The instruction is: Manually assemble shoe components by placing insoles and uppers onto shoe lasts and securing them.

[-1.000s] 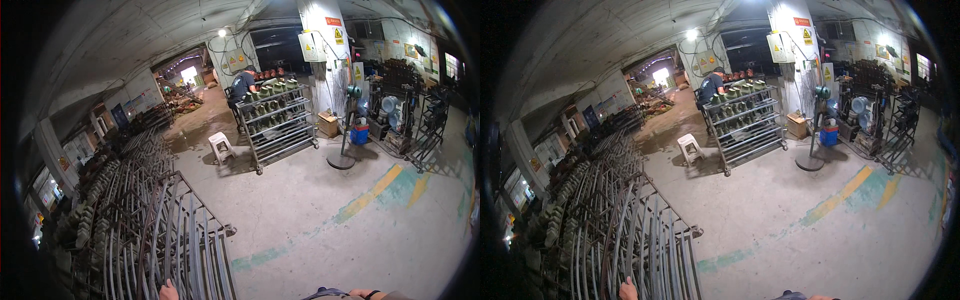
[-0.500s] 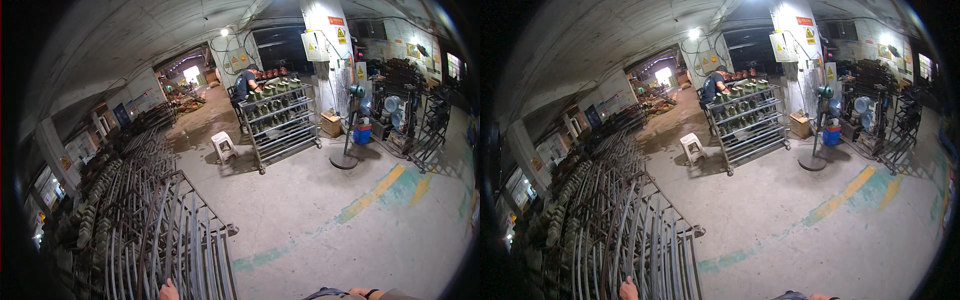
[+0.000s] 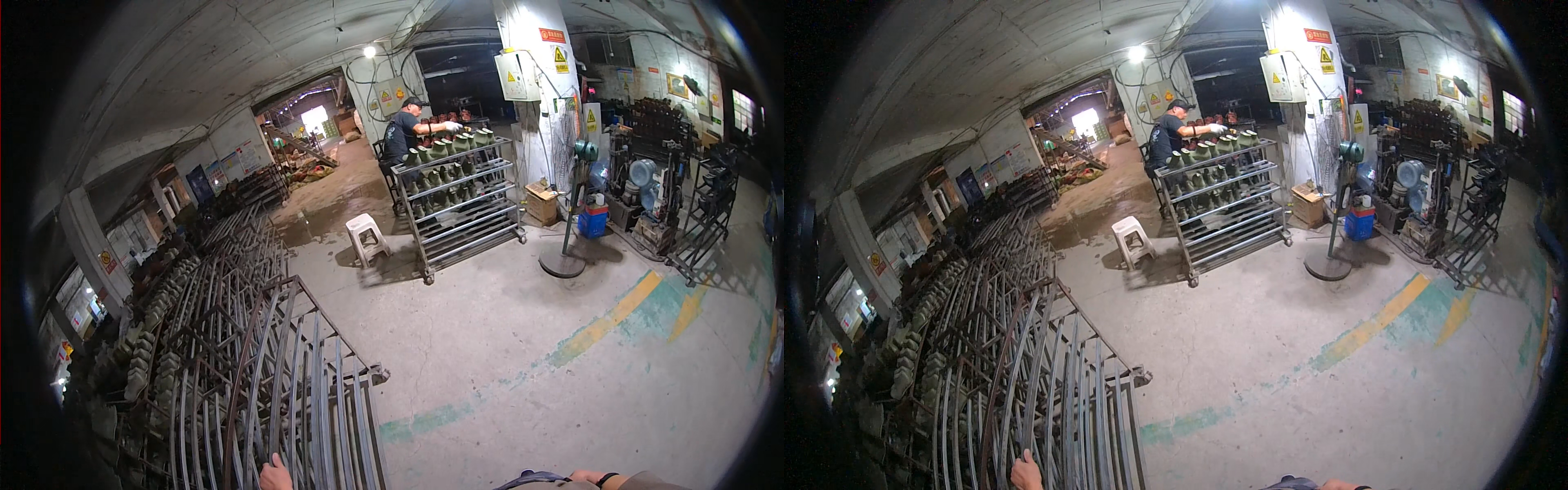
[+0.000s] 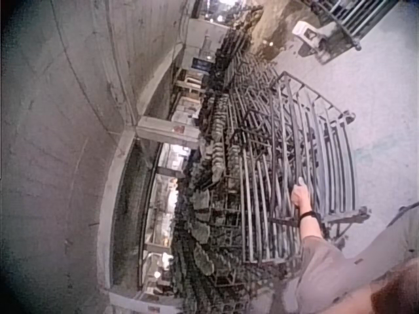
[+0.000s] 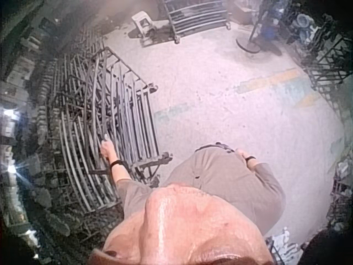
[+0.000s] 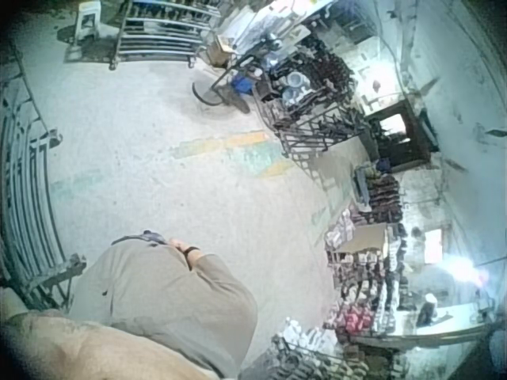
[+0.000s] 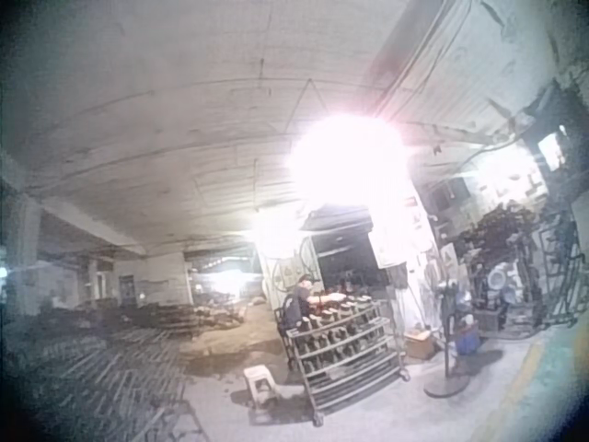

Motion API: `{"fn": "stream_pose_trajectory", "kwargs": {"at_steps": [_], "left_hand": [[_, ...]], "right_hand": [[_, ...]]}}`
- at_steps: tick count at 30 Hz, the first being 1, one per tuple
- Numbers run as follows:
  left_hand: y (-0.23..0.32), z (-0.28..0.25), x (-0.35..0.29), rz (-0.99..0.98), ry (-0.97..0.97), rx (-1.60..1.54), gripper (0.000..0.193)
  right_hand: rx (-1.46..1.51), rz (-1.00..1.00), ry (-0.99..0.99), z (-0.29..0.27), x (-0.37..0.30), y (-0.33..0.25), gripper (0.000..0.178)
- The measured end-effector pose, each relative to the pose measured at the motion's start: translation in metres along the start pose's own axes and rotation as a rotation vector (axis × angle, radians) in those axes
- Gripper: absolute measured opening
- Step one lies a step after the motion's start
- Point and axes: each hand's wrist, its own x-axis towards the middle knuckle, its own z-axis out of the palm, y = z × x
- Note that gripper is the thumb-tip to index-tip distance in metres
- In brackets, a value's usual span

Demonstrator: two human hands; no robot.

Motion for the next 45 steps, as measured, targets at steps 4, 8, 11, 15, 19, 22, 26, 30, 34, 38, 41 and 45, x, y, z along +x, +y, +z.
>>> {"fn": "stream_pose_trajectory", "kwargs": {"at_steps": [4,8,11,15,19,22,26,30,34,38,41,45], "left_hand": [[-0.011,0.011,0.008,0.046,0.050,0.014,0.066],[-0.008,0.010,0.004,0.059,0.074,0.015,0.067],[-0.006,0.006,0.001,0.044,0.098,0.025,0.067],[-0.009,0.009,0.006,0.042,0.074,0.031,0.067],[-0.003,0.003,-0.001,0.024,0.079,0.034,0.067],[-0.002,-0.001,-0.002,0.047,0.055,0.035,0.067],[0.001,-0.005,-0.003,0.043,0.025,0.037,0.068],[0.005,-0.011,-0.009,0.041,0.021,0.036,0.069],[0.002,-0.010,-0.008,0.054,0.031,0.033,0.069],[-0.004,0.002,0.001,0.060,0.061,0.040,0.069],[-0.002,0.002,-0.001,0.061,0.079,0.038,0.069],[-0.001,-0.002,-0.003,0.055,0.059,0.036,0.069]], "right_hand": [[-0.028,-0.004,-0.006,0.006,0.004,-0.010,0.040],[-0.054,-0.001,-0.006,0.007,0.007,-0.009,0.040],[-0.076,-0.002,-0.009,0.006,0.007,-0.006,0.040],[-0.105,-0.003,-0.013,0.010,0.015,-0.008,0.040],[-0.130,0.000,-0.014,0.011,0.018,-0.006,0.040],[-0.150,-0.002,-0.014,0.012,0.022,-0.007,0.040],[-0.178,0.001,-0.015,0.014,0.023,-0.009,0.041],[-0.202,0.000,-0.020,0.021,0.026,-0.018,0.041],[-0.225,-0.004,-0.019,0.013,0.032,-0.005,0.041],[-0.248,-0.006,-0.023,0.010,0.038,0.005,0.041],[-0.264,-0.004,-0.023,0.008,0.040,0.006,0.042],[-0.289,-0.003,-0.024,0.011,0.042,0.007,0.042]]}}
